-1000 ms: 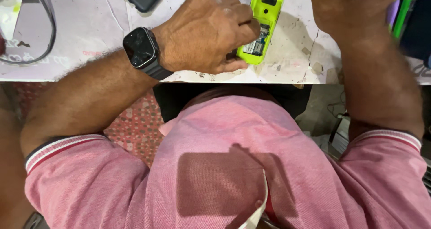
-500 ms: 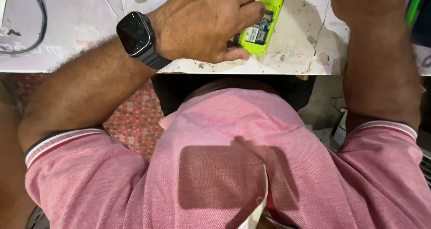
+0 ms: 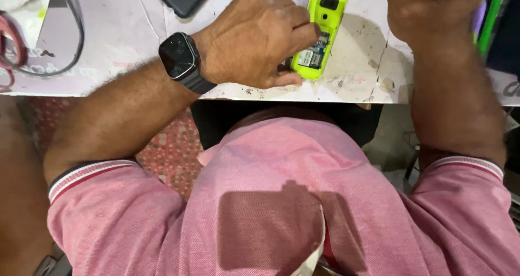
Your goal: The person removes the back cover of a black feature phone, then uses a green screwdriver to unscrew and adjust internal components of a lime-green feature phone. The person handles both phones and the screwdriver throughout the clip.
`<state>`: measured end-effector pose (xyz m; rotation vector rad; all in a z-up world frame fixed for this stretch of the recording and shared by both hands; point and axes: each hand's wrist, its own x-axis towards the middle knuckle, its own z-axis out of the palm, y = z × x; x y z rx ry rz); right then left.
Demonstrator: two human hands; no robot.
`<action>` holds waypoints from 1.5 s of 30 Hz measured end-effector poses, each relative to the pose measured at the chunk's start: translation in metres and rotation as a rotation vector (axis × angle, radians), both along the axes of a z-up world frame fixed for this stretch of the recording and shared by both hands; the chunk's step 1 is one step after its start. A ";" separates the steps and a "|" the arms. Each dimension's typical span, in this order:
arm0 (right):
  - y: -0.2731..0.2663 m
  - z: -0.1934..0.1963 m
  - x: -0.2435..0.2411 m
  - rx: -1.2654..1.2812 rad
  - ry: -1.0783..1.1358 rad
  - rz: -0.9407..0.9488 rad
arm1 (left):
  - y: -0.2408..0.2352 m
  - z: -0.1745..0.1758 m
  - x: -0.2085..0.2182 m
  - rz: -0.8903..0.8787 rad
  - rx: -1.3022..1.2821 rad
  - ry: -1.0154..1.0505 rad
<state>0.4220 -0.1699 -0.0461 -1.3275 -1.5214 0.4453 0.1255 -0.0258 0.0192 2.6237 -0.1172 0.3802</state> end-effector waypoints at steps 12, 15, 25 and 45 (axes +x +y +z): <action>0.016 0.041 -0.025 -0.009 -0.029 0.034 | 0.001 -0.001 0.000 -0.010 -0.025 -0.015; 0.020 0.045 -0.026 -0.036 -0.054 0.000 | 0.001 0.000 0.000 -0.008 -0.019 -0.030; 0.023 0.057 -0.037 -0.062 0.017 0.042 | 0.000 0.004 -0.001 -0.010 -0.024 -0.028; 0.028 0.059 -0.034 0.067 -0.083 0.184 | 0.000 0.004 -0.002 0.003 -0.023 -0.021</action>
